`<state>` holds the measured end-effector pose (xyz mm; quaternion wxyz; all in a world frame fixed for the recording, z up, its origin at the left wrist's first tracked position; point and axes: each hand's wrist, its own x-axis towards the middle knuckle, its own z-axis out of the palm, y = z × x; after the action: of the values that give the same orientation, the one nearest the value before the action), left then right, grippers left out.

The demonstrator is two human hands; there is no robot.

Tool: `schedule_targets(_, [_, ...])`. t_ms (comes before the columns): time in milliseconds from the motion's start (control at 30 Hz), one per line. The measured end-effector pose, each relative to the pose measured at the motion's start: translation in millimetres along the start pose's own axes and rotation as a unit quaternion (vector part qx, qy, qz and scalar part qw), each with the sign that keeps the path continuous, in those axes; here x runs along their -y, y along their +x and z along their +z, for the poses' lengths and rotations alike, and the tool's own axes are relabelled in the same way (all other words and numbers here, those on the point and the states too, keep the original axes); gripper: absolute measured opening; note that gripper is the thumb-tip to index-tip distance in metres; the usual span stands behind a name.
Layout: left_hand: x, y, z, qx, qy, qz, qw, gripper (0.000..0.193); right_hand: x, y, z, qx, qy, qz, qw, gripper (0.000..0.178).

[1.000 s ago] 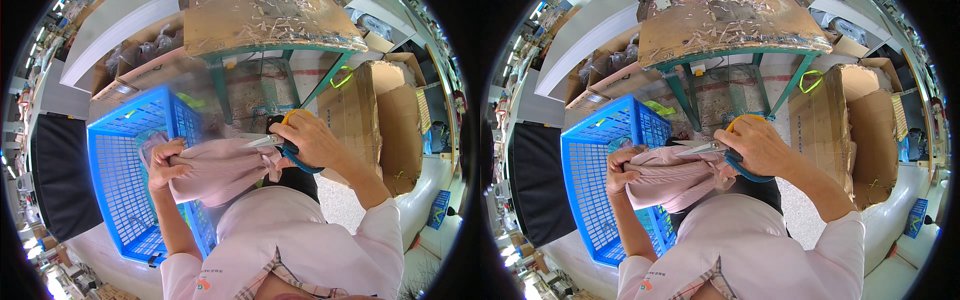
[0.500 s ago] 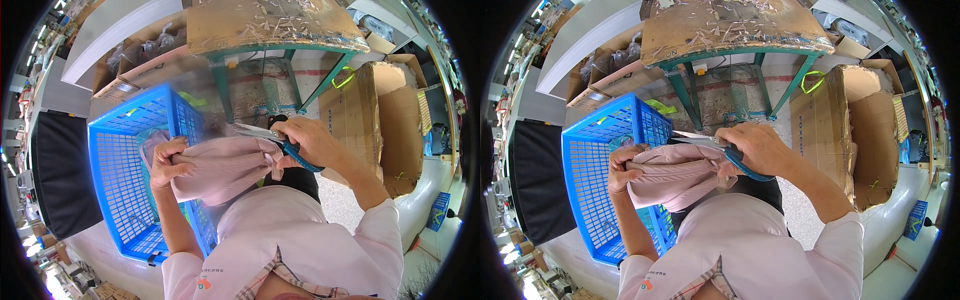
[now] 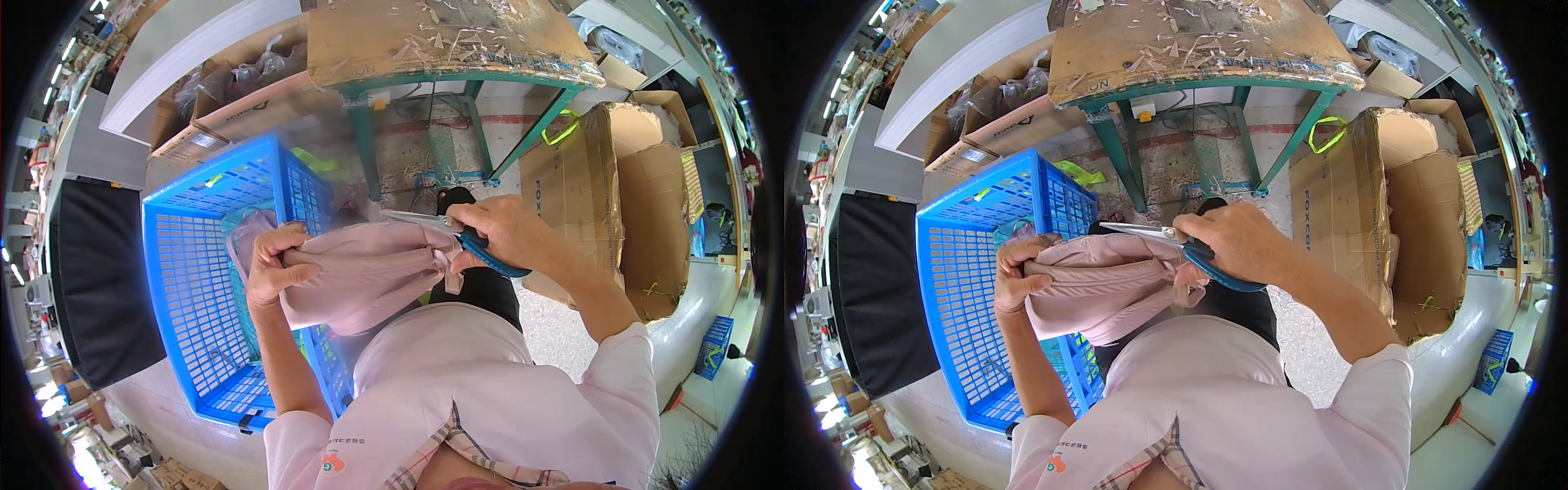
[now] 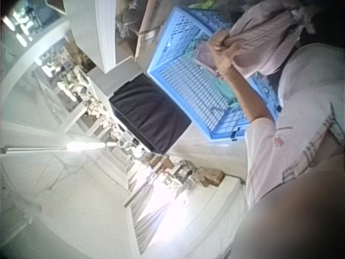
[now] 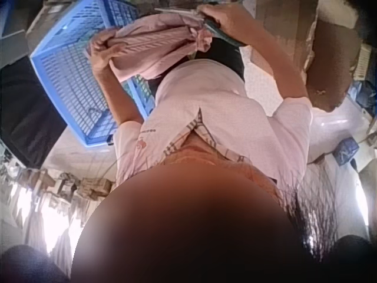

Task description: Trimming loose threads and excess material from pink backpacks using scissors on a factory floor.

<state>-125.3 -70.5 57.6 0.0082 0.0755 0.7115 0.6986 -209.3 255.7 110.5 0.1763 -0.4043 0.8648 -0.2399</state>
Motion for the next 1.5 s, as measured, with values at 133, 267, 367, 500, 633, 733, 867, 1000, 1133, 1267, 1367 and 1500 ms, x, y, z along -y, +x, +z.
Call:
schedule_targets(133, [-17, 2, 9, -0.057, 0.076, -0.064, 0.993, 0.042, -10, 4, 26, -0.081, 0.141, 0.026, 0.986, 0.05])
schedule_targets(267, [-12, 4, 13, -0.093, 0.167, -0.06, 0.98, 0.045, -21, 20, 70, -0.159, 0.497, 0.029, 0.853, 0.057])
schedule_targets(367, [-10, -1, 12, -0.087, 0.131, -0.053, 0.986, 0.046, -20, 29, 77, -0.19, 0.434, 0.117, 0.873, 0.069])
schedule_targets(500, [-14, -2, 11, -0.07, 0.133, -0.063, 0.987, 0.049, -23, 32, 73, -0.315, 0.423, 0.042, 0.849, 0.057])
schedule_targets(633, [-9, -5, 11, -0.052, 0.172, -0.034, 0.983, 0.057, -26, 36, 69, -0.202, 0.418, 0.047, 0.885, 0.056])
schedule_targets(733, [1, -16, -4, -0.059, 0.195, -0.074, 0.976, 0.065, -25, 28, 72, -0.164, 0.449, 0.105, 0.872, 0.052])
schedule_targets(867, [44, -50, -35, -0.029, 0.116, -0.281, 0.952, 0.075, -25, 24, 81, -0.199, 0.464, 0.115, 0.855, 0.049])
schedule_targets(1000, [91, -86, -43, 0.026, 0.056, -0.328, 0.943, 0.074, -33, 22, 90, -0.265, 0.463, 0.099, 0.84, 0.05])
schedule_targets(1133, [72, -81, -51, -0.164, 0.223, -0.348, 0.896, 0.052, -35, 13, 75, -0.252, 0.438, 0.144, 0.851, 0.052])
schedule_targets(1267, [-54, -6, -70, -0.227, 0.268, -0.066, 0.934, 0.027, -13, 30, 41, -0.302, 0.491, 0.165, 0.8, 0.049])
schedule_targets(1367, [-137, 69, -82, -0.243, 0.439, 0.044, 0.864, 0.027, -7, 55, 17, -0.375, 0.61, 0.107, 0.689, 0.037])
schedule_targets(1500, [-214, 169, -53, -0.228, 0.544, 0.104, 0.801, 0.023, -12, 83, -26, -0.442, 0.683, 0.06, 0.578, 0.032])
